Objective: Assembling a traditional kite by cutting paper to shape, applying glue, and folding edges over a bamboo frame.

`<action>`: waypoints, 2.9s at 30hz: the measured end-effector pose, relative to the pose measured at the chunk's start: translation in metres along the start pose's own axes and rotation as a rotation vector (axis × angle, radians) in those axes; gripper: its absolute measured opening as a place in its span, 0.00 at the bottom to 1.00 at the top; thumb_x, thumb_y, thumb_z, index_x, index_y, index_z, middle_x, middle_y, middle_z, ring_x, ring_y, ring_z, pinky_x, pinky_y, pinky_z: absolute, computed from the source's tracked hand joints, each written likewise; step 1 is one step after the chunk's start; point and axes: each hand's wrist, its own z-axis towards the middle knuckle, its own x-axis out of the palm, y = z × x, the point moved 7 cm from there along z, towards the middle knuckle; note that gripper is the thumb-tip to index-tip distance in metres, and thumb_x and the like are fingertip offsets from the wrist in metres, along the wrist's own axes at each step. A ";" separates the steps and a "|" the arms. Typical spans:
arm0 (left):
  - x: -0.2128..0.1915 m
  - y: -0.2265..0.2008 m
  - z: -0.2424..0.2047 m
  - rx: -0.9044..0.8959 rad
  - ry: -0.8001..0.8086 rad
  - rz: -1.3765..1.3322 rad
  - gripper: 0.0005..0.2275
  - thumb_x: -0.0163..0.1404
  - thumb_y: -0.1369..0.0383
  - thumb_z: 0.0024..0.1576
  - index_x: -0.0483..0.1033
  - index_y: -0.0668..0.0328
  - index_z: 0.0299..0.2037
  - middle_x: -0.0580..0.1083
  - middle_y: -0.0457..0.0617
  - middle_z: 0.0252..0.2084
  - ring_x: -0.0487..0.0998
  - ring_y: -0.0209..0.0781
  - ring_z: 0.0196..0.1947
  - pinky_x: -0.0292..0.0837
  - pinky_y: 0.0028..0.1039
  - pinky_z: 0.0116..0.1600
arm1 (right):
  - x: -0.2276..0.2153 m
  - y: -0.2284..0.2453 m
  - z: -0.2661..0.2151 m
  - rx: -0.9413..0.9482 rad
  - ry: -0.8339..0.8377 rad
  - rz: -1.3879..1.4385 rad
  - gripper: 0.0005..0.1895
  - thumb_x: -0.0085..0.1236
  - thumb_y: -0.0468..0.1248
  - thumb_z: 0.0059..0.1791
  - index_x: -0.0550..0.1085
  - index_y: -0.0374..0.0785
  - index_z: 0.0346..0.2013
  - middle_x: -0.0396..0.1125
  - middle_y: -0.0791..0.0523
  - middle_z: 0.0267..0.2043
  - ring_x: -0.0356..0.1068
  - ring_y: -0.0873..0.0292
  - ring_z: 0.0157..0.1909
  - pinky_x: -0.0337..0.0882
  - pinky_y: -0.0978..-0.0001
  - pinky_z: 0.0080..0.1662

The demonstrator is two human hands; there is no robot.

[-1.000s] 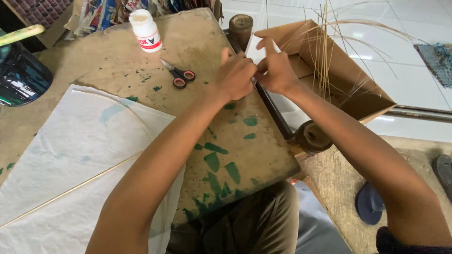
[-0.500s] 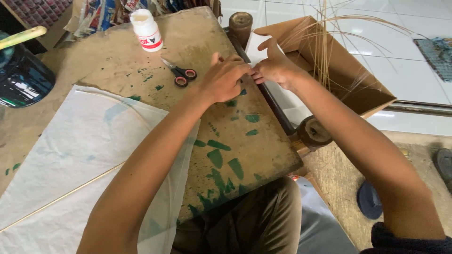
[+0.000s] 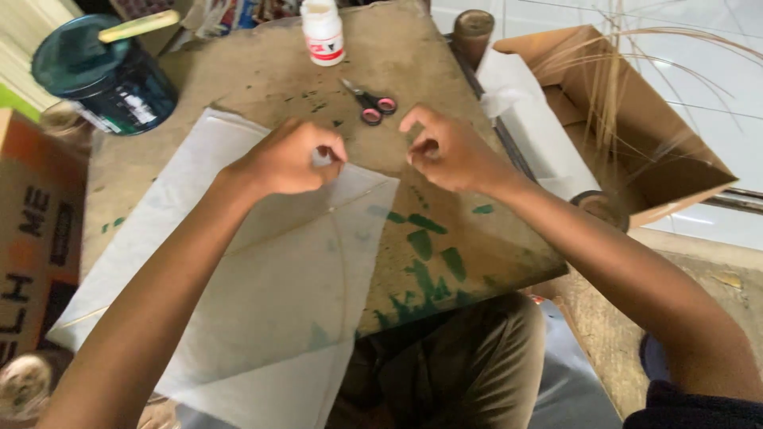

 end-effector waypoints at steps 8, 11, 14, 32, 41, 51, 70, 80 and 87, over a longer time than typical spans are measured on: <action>0.014 0.015 -0.062 0.228 -0.192 -0.112 0.09 0.67 0.68 0.46 0.81 0.60 0.31 0.77 0.54 0.30 0.77 0.50 0.33 0.73 0.37 0.42 | 0.042 0.012 0.014 0.114 0.110 -0.120 0.27 0.62 0.41 0.44 0.69 0.49 0.57 0.77 0.53 0.40 0.77 0.53 0.45 0.74 0.60 0.47; 0.022 0.015 -0.058 0.247 -0.254 -0.100 0.10 0.68 0.65 0.47 0.81 0.58 0.31 0.76 0.52 0.29 0.76 0.50 0.32 0.72 0.36 0.41 | 0.047 0.018 0.018 0.162 0.162 -0.152 0.29 0.63 0.39 0.44 0.68 0.47 0.59 0.76 0.50 0.40 0.77 0.50 0.44 0.74 0.57 0.46; 0.027 0.007 -0.051 0.211 -0.271 -0.066 0.10 0.67 0.64 0.48 0.82 0.59 0.31 0.75 0.51 0.28 0.76 0.51 0.31 0.72 0.36 0.40 | 0.051 0.017 0.020 0.185 0.181 -0.156 0.30 0.62 0.36 0.44 0.67 0.46 0.61 0.76 0.49 0.39 0.78 0.50 0.41 0.74 0.58 0.44; 0.040 -0.018 -0.026 0.010 -0.114 0.144 0.10 0.53 0.69 0.45 0.65 0.56 0.16 0.68 0.44 0.20 0.66 0.44 0.22 0.62 0.36 0.29 | 0.020 -0.014 0.100 -0.021 -0.255 -0.176 0.14 0.68 0.39 0.50 0.73 0.37 0.44 0.75 0.53 0.36 0.73 0.57 0.32 0.71 0.62 0.33; 0.006 0.025 0.057 -0.184 -0.148 0.226 0.04 0.51 0.72 0.54 0.78 0.54 0.35 0.79 0.54 0.34 0.79 0.60 0.40 0.71 0.54 0.49 | 0.017 -0.019 0.123 0.144 -0.111 -0.269 0.19 0.66 0.34 0.45 0.68 0.38 0.45 0.72 0.55 0.27 0.71 0.55 0.28 0.66 0.58 0.30; 0.024 0.062 0.174 0.151 -0.238 0.511 0.17 0.50 0.75 0.54 0.76 0.57 0.54 0.71 0.57 0.51 0.68 0.63 0.56 0.59 0.52 0.56 | -0.035 -0.084 0.207 -0.355 -0.073 -0.467 0.22 0.56 0.27 0.51 0.59 0.26 0.55 0.73 0.40 0.39 0.75 0.41 0.43 0.70 0.46 0.43; 0.003 0.059 0.149 0.239 -0.307 0.097 0.08 0.62 0.72 0.56 0.74 0.57 0.29 0.76 0.48 0.32 0.72 0.44 0.35 0.66 0.35 0.40 | -0.050 -0.083 0.195 -0.652 -0.462 -0.546 0.13 0.53 0.21 0.48 0.68 0.33 0.45 0.75 0.45 0.36 0.77 0.41 0.42 0.73 0.47 0.36; 0.000 0.014 0.033 0.122 -0.039 -0.169 0.06 0.51 0.75 0.61 0.80 0.65 0.44 0.80 0.66 0.41 0.81 0.62 0.39 0.75 0.44 0.41 | 0.008 0.008 0.046 -0.204 0.032 -0.046 0.20 0.55 0.36 0.52 0.68 0.44 0.59 0.77 0.49 0.36 0.77 0.43 0.43 0.74 0.52 0.44; 0.011 -0.003 0.017 0.192 -0.058 -0.215 0.07 0.52 0.76 0.61 0.79 0.67 0.47 0.80 0.66 0.42 0.81 0.67 0.46 0.77 0.44 0.44 | 0.017 -0.004 0.019 0.109 0.169 -0.052 0.30 0.59 0.36 0.45 0.66 0.49 0.62 0.76 0.49 0.40 0.77 0.49 0.41 0.75 0.56 0.43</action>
